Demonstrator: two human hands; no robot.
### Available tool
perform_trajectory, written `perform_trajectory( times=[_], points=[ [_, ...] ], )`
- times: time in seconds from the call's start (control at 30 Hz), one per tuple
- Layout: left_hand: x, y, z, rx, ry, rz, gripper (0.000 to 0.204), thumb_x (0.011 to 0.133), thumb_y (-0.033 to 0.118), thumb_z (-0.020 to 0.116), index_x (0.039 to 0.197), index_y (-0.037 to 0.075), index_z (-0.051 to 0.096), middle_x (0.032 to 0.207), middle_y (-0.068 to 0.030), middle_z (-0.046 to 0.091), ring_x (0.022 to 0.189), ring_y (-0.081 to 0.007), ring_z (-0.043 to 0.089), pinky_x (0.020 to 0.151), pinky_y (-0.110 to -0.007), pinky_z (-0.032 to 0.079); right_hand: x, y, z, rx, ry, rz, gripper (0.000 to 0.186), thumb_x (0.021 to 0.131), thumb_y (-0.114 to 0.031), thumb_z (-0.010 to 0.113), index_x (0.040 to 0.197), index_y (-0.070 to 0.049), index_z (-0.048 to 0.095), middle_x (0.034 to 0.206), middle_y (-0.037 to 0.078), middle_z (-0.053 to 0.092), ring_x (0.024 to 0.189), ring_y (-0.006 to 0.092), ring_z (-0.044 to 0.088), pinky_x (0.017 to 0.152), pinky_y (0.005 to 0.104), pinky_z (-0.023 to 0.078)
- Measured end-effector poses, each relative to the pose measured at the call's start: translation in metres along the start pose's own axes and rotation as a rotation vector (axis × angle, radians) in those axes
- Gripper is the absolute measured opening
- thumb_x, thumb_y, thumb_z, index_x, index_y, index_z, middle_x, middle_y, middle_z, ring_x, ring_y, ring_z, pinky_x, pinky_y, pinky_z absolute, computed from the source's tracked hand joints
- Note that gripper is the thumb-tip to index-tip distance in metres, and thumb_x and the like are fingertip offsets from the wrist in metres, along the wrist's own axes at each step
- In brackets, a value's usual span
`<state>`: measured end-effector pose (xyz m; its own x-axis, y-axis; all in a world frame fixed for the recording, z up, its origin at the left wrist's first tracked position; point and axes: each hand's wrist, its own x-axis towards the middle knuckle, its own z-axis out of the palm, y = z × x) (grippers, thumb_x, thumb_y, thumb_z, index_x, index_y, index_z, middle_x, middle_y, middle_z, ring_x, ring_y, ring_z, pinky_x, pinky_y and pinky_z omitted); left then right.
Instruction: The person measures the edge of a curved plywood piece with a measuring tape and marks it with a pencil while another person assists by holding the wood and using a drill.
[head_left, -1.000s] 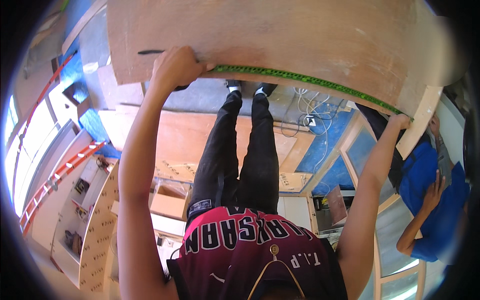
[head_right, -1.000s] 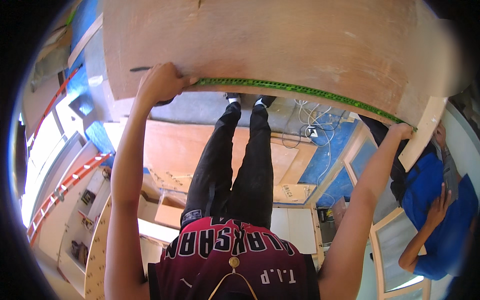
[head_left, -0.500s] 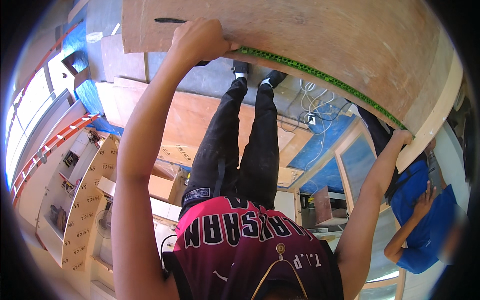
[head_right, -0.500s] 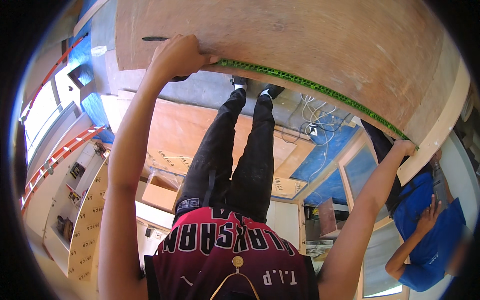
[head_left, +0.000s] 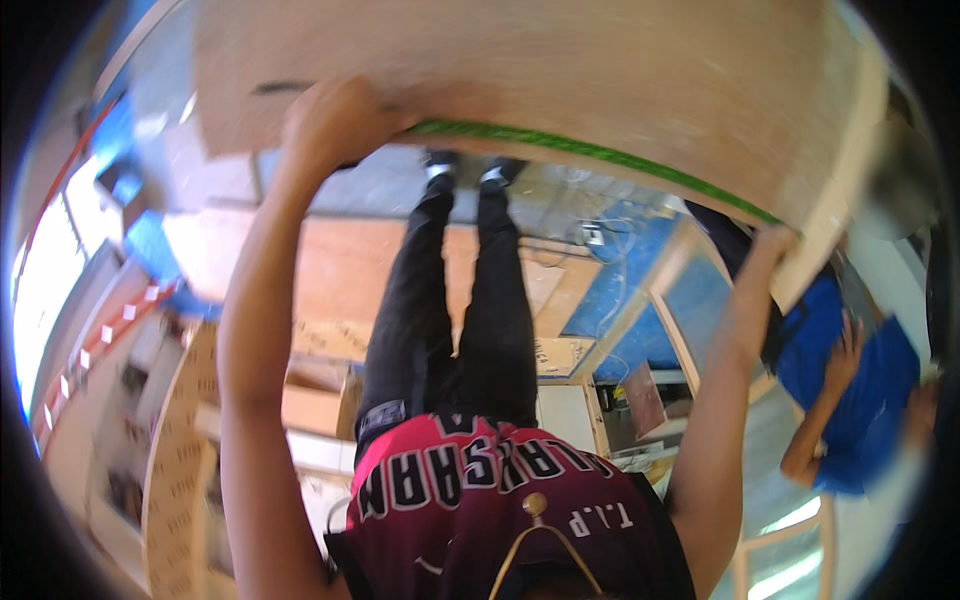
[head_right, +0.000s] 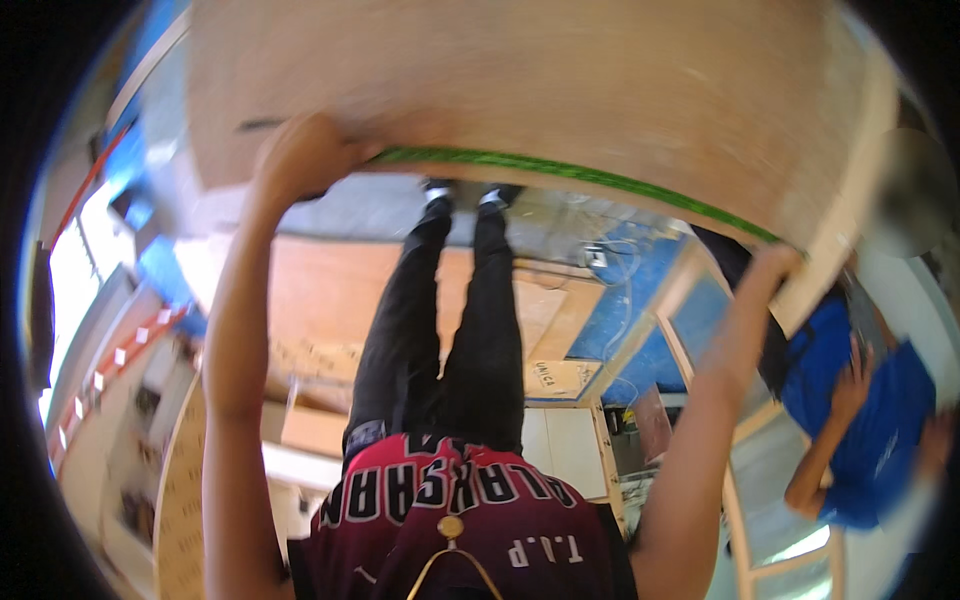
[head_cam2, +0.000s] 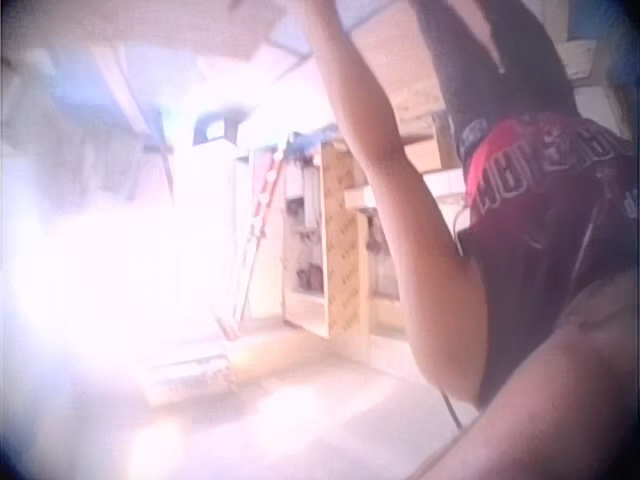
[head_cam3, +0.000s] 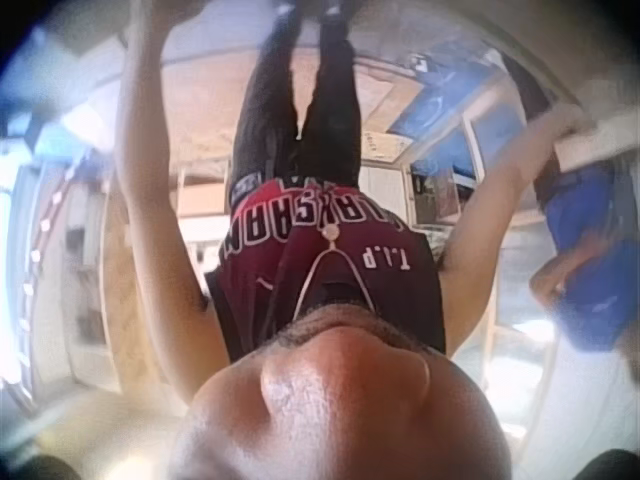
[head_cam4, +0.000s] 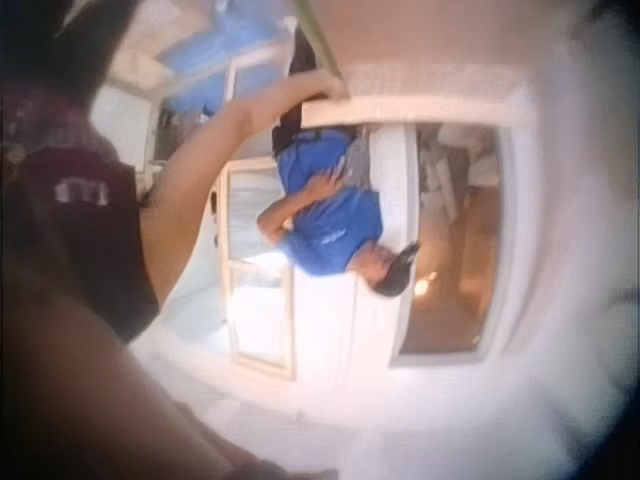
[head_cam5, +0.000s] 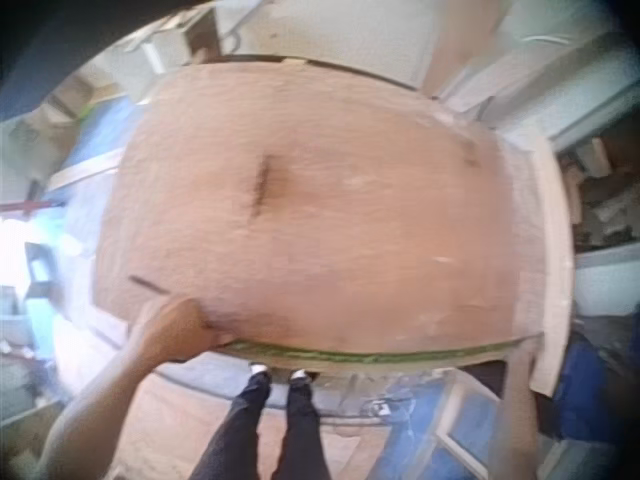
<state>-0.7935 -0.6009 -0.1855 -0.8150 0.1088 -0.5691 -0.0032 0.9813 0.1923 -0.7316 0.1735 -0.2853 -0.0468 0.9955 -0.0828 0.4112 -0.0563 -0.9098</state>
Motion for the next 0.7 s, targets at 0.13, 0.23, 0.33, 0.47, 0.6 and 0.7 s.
perform_trajectory(
  times=[0.13, 0.23, 0.33, 0.47, 0.6, 0.7],
  points=[
    [-0.003, 0.011, -0.015, 0.004, -0.221, -0.097, 0.062, 0.086, 0.055, 0.073, 0.073, -0.005, 0.073, 0.075, -0.032, 0.066, 0.07, -0.045, 0.069, 0.066, -0.054, 0.052, -0.01, 0.01, 0.0, 0.075, -0.069, -0.168, 0.05, 0.105, -0.027, 0.046, 0.146, 0.001, 0.047, 0.148, 0.021, 0.051, 0.129, 0.036, 0.055, 0.108, 0.0495, 0.046],
    [-0.011, 0.003, -0.016, -0.116, -0.276, -0.119, 0.053, 0.085, 0.049, 0.075, 0.071, -0.003, 0.074, 0.073, -0.0275, 0.068, 0.07, -0.0421, 0.07, 0.067, -0.053, 0.053, -0.038, 0.011, 0.013, 0.165, -0.116, -0.208, 0.056, 0.104, -0.024, 0.046, 0.155, -0.001, 0.039, 0.152, 0.019, 0.05, 0.129, 0.0347, 0.056, 0.108, 0.0438, 0.046],
    [-0.012, 0.016, -0.021, 0.004, -0.257, -0.181, 0.043, 0.084, 0.045, 0.074, 0.072, 0.005, 0.078, 0.075, -0.0233, 0.071, 0.076, -0.039, 0.073, 0.073, -0.051, 0.056, -0.053, -0.014, 0.006, 0.133, 0.012, -0.148, 0.053, 0.103, -0.017, 0.046, 0.153, 0.0, 0.042, 0.151, 0.021, 0.05, 0.131, 0.0341, 0.055, 0.111, 0.0418, 0.044],
    [-0.012, 0.019, -0.023, 0.01, -0.188, -0.133, 0.046, 0.082, 0.048, 0.076, 0.061, 0.006, 0.076, 0.06, -0.0155, 0.069, 0.062, -0.031, 0.071, 0.067, -0.044, 0.057, -0.058, -0.026, -0.003, -0.043, 0.087, -0.063, 0.056, 0.104, -0.023, 0.042, 0.159, -0.011, 0.039, 0.156, 0.021, 0.046, 0.135, 0.038, 0.053, 0.11, 0.0459, 0.047],
    [-0.009, 0.036, -0.022, -0.047, -0.241, -0.109, 0.044, 0.085, 0.044, 0.074, 0.061, 0.007, 0.076, 0.057, -0.0113, 0.068, 0.058, -0.0274, 0.07, 0.064, -0.041, 0.056, -0.001, -0.004, -0.033, -0.12, 0.135, -0.189, 0.053, 0.107, -0.025, 0.042, 0.158, -0.011, 0.039, 0.156, 0.018, 0.047, 0.139, 0.0377, 0.05, 0.116, 0.045, 0.04],
    [-0.013, 0.029, -0.027, -0.029, -0.259, -0.123, 0.044, 0.087, 0.042, 0.074, 0.06, 0.006, 0.075, 0.055, -0.0093, 0.067, 0.056, -0.0236, 0.068, 0.062, -0.039, 0.054, -0.03, 0.01, -0.006, -0.092, 0.146, -0.203, 0.054, 0.107, -0.026, 0.042, 0.159, -0.01, 0.037, 0.159, 0.018, 0.044, 0.139, 0.0373, 0.05, 0.118, 0.0423, 0.038]
  ],
)
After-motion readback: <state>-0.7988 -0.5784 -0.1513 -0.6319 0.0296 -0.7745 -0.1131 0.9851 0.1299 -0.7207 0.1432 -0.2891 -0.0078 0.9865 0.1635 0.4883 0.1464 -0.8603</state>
